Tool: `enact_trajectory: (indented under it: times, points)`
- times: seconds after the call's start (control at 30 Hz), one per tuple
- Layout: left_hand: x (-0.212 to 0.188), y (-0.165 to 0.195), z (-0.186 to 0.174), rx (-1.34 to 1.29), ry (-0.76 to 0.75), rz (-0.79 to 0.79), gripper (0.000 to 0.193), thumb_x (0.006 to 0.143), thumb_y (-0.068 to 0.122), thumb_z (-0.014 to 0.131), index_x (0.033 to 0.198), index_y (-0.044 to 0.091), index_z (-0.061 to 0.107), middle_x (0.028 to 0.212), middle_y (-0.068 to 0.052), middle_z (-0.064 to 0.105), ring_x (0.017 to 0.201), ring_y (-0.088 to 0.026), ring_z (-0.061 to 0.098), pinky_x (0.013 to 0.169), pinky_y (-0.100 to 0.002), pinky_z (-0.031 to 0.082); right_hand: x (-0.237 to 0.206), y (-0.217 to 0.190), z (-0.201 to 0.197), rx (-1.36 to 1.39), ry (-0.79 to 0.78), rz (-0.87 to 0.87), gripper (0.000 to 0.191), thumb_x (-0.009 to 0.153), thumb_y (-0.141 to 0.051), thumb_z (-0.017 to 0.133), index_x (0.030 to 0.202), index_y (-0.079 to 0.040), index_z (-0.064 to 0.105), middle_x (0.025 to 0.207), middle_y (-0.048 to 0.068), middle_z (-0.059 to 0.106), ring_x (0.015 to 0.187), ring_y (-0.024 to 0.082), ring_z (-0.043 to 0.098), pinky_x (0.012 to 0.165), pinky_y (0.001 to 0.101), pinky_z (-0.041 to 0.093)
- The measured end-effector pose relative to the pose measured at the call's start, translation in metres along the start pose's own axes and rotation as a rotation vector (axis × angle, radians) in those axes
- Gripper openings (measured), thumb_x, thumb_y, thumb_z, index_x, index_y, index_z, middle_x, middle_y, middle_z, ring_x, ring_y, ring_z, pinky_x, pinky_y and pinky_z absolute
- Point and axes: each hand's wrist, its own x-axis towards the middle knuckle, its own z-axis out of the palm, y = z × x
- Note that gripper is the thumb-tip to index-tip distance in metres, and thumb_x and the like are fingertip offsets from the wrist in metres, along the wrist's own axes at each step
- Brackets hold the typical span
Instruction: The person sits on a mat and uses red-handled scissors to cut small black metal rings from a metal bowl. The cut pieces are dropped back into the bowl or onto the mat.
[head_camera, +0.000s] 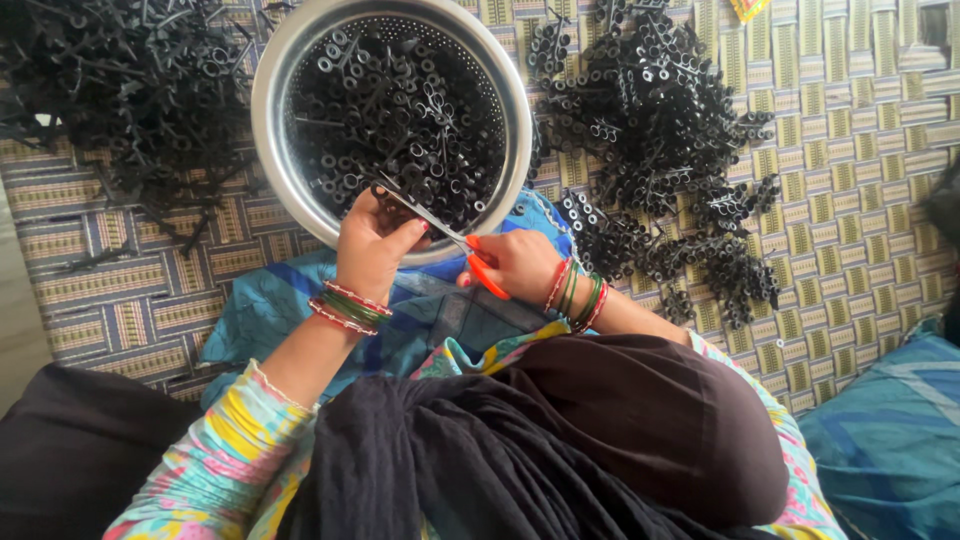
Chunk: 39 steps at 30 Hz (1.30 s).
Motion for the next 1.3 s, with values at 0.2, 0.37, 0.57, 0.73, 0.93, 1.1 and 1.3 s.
enact_trajectory:
  times: [0.2, 0.37, 0.57, 0.73, 0.93, 1.1, 1.3]
  points:
    - [0.004, 0.021, -0.013, -0.139, -0.026, -0.122, 0.032, 0.090, -0.006, 0.069, 0.116, 0.010, 0.060, 0.102, -0.003, 0.069, 0.094, -0.015, 0.071, 0.078, -0.033, 0.064, 0.000, 0.009, -0.006, 0.126, -0.031, -0.110, 0.055, 0.086, -0.051, 0.071, 0.116, -0.006, 0.065, 0.068, 0.011, 0.065, 0.063, 0.034, 0.065, 0.055, 0.0451, 0.046]
    - [0.005, 0.040, -0.023, -0.118, -0.138, -0.152, 0.027, 0.092, -0.004, 0.070, 0.114, 0.008, 0.061, 0.100, -0.004, 0.070, 0.091, -0.017, 0.071, 0.077, -0.032, 0.063, 0.000, 0.013, -0.002, 0.133, -0.089, 0.011, 0.051, 0.088, -0.056, 0.069, 0.104, -0.008, 0.066, 0.066, 0.011, 0.063, 0.062, 0.034, 0.064, 0.057, 0.0453, 0.045]
    - [0.004, 0.049, -0.022, 0.090, -0.158, -0.053, 0.024, 0.093, -0.003, 0.070, 0.113, 0.007, 0.062, 0.098, -0.004, 0.070, 0.090, -0.013, 0.070, 0.077, -0.030, 0.063, 0.001, 0.013, -0.002, 0.089, -0.079, 0.012, 0.050, 0.086, -0.055, 0.069, 0.101, -0.008, 0.065, 0.064, 0.011, 0.062, 0.061, 0.034, 0.064, 0.056, 0.0455, 0.044]
    - [0.011, 0.054, -0.024, 0.225, -0.133, -0.041, 0.027, 0.088, -0.005, 0.071, 0.109, 0.008, 0.061, 0.094, -0.002, 0.069, 0.086, -0.011, 0.069, 0.072, -0.028, 0.062, 0.001, 0.013, -0.002, 0.071, -0.093, 0.018, 0.049, 0.088, -0.056, 0.070, 0.097, -0.008, 0.065, 0.064, 0.012, 0.062, 0.062, 0.035, 0.063, 0.057, 0.0459, 0.044]
    - [0.012, 0.062, -0.025, 0.270, -0.142, -0.049, 0.024, 0.087, -0.005, 0.073, 0.106, 0.007, 0.063, 0.090, -0.001, 0.067, 0.081, -0.010, 0.067, 0.070, -0.026, 0.060, 0.000, 0.013, -0.005, 0.070, -0.091, 0.019, 0.048, 0.087, -0.055, 0.069, 0.097, -0.008, 0.065, 0.063, 0.012, 0.062, 0.061, 0.035, 0.063, 0.056, 0.0461, 0.044]
    - [0.012, 0.066, -0.028, 0.249, -0.154, -0.147, 0.024, 0.086, -0.001, 0.074, 0.104, 0.009, 0.063, 0.090, 0.001, 0.067, 0.081, -0.009, 0.067, 0.069, -0.026, 0.060, 0.000, 0.014, -0.005, 0.054, -0.091, -0.015, 0.049, 0.089, -0.055, 0.069, 0.098, -0.007, 0.064, 0.064, 0.012, 0.062, 0.062, 0.036, 0.063, 0.057, 0.0466, 0.044]
    - [0.016, 0.071, -0.037, 0.215, -0.229, -0.241, 0.024, 0.084, 0.000, 0.076, 0.103, 0.010, 0.065, 0.092, 0.001, 0.068, 0.082, -0.010, 0.067, 0.069, -0.027, 0.060, -0.001, 0.015, -0.004, 0.041, -0.085, -0.031, 0.049, 0.089, -0.054, 0.069, 0.103, -0.007, 0.065, 0.064, 0.012, 0.062, 0.061, 0.036, 0.063, 0.056, 0.0466, 0.045]
